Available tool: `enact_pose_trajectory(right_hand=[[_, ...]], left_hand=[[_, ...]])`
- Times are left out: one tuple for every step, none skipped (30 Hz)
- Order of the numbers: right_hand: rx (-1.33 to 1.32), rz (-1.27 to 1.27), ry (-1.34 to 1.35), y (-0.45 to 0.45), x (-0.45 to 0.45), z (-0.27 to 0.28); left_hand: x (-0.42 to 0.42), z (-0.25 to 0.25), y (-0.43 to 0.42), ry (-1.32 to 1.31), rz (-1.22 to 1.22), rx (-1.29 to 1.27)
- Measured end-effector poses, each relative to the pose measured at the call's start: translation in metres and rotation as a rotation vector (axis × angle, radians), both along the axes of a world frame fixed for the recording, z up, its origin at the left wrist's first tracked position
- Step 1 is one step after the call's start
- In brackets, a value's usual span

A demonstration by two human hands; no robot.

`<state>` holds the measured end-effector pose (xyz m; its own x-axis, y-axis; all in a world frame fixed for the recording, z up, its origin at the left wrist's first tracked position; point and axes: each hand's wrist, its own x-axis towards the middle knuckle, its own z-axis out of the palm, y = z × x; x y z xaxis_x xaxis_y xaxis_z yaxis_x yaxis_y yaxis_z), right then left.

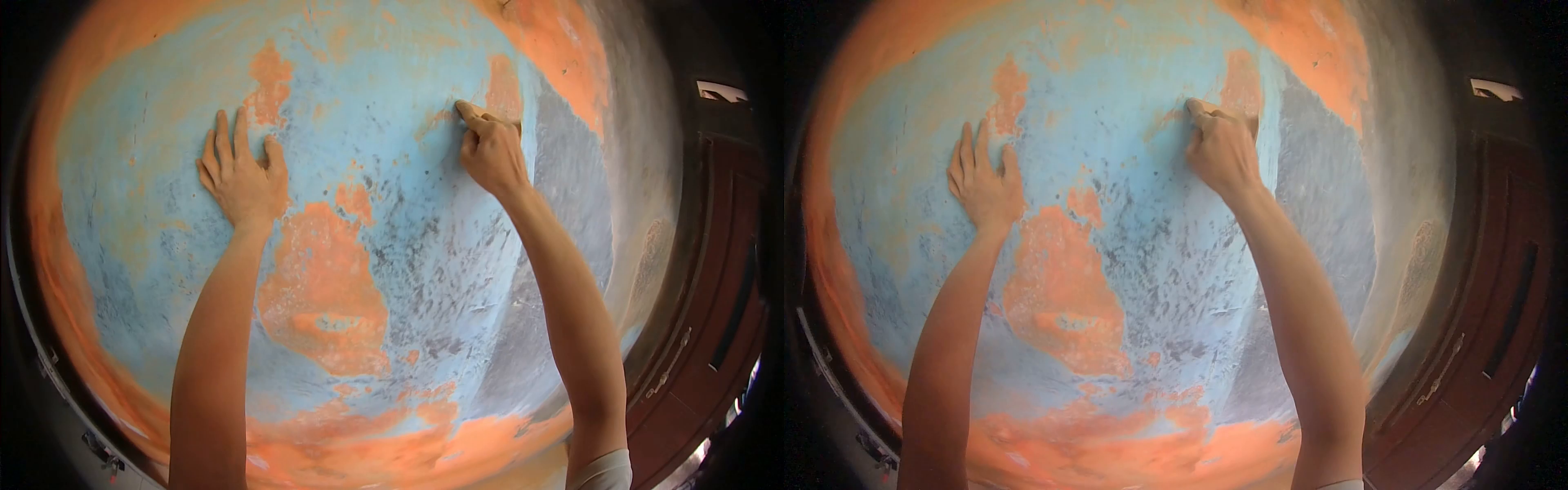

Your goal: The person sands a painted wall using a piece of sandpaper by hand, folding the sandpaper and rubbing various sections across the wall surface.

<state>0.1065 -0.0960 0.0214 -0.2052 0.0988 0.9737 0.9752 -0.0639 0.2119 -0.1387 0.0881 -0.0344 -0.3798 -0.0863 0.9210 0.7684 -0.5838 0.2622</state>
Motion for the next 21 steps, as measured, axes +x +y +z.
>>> enact_pose_trajectory(right_hand=[[-0.005,0.002,0.003,0.001,-0.003,-0.008],[-0.078,0.031,-0.028,0.001,-0.007,-0.016],[-0.149,0.062,-0.065,0.000,-0.010,-0.018],[0.004,0.123,-0.263,0.006,0.002,-0.013],[0.002,0.121,-0.259,0.010,0.009,-0.010],[0.006,0.112,-0.094,0.007,0.005,-0.006],[0.008,0.103,0.066,0.005,0.001,-0.003],[-0.063,0.107,0.156,0.003,-0.005,-0.008],[-0.066,0.107,0.153,0.003,-0.006,-0.013],[-0.105,0.117,0.068,0.002,-0.007,-0.016],[-0.141,0.126,-0.016,0.001,-0.005,-0.017],[-0.034,0.092,-0.236,-0.003,-0.002,-0.008],[-0.032,0.089,-0.230,-0.003,-0.001,-0.007],[-0.043,0.072,-0.018,-0.004,-0.001,-0.004],[-0.057,0.055,0.191,-0.005,-0.007,-0.003],[-0.079,0.116,0.123,0.003,-0.006,-0.009],[-0.022,0.127,-0.108,0.011,-0.007,-0.020],[-0.050,0.124,-0.124,0.010,-0.008,-0.025],[-0.077,0.120,-0.137,0.010,-0.008,-0.027],[-0.029,0.150,-0.074,0.009,0.000,-0.019],[0.024,0.181,-0.014,0.005,0.003,-0.008]], left_hand=[[0.000,0.000,-0.002,0.002,-0.007,-0.004],[-0.001,0.000,-0.002,-0.003,-0.015,-0.005],[-0.002,0.000,-0.002,-0.012,-0.012,-0.006],[-0.002,0.000,-0.002,-0.015,-0.013,-0.005],[0.000,0.000,-0.002,-0.008,-0.017,-0.005],[0.001,0.001,-0.001,-0.002,-0.020,-0.004],[0.000,0.001,0.000,-0.002,-0.017,0.006],[0.000,-0.001,0.000,-0.002,-0.013,0.013],[0.000,-0.001,-0.001,-0.005,-0.012,0.009],[0.000,0.000,-0.002,-0.008,-0.007,-0.011],[0.000,0.000,-0.003,-0.010,-0.004,-0.027],[-0.001,0.000,-0.002,-0.010,-0.004,-0.027],[-0.001,0.000,0.000,-0.007,-0.003,-0.015],[-0.001,0.000,0.001,-0.006,-0.002,-0.004],[0.000,0.000,0.000,-0.005,-0.005,-0.008],[0.000,0.000,0.000,-0.006,-0.005,-0.006],[-0.001,0.000,-0.001,-0.013,-0.003,-0.001],[-0.001,0.000,-0.001,-0.021,-0.001,0.002],[-0.001,0.000,-0.001,-0.018,-0.006,0.007],[-0.001,0.000,-0.001,-0.005,-0.011,0.013],[-0.001,0.002,-0.001,-0.002,-0.008,0.024]])
